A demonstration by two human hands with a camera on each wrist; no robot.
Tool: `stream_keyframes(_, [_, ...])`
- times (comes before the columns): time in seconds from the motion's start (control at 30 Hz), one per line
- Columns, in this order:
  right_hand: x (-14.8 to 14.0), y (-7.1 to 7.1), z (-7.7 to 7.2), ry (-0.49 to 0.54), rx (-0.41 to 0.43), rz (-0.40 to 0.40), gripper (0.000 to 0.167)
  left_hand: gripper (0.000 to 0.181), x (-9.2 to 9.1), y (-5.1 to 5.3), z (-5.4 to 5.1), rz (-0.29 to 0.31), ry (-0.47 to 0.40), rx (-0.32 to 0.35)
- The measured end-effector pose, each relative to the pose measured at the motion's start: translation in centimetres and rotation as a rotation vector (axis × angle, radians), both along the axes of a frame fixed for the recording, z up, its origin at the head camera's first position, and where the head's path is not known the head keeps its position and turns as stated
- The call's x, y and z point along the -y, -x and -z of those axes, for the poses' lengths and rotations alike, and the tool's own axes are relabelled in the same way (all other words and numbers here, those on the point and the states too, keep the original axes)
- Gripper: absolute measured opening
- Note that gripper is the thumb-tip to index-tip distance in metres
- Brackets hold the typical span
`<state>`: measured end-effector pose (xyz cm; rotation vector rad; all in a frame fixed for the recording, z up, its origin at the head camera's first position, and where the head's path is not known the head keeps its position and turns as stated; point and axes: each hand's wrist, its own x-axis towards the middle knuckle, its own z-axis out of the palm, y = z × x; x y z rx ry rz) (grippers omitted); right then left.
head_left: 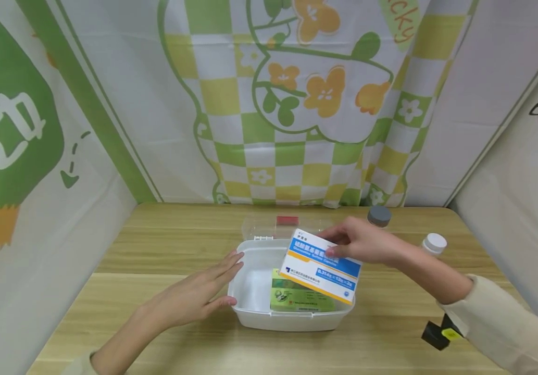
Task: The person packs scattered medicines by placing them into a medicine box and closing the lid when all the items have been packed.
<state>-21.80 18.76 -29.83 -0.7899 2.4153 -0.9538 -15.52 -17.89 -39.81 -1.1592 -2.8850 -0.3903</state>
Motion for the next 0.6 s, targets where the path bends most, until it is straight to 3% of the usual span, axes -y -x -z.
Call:
stream_keyframes(0.27, [1.0,0.6,0.4,-0.035,-0.048,-0.068,0.037,0.07,0.1,0.1,0.2,0.014,-0.007,-0.043])
stream_keyframes(0.6, [2.0,1.6,1.7,-0.03,-0.06,-0.14,0.032,0.071,0.0,0.0,0.2,0.011,-0.01,-0.042])
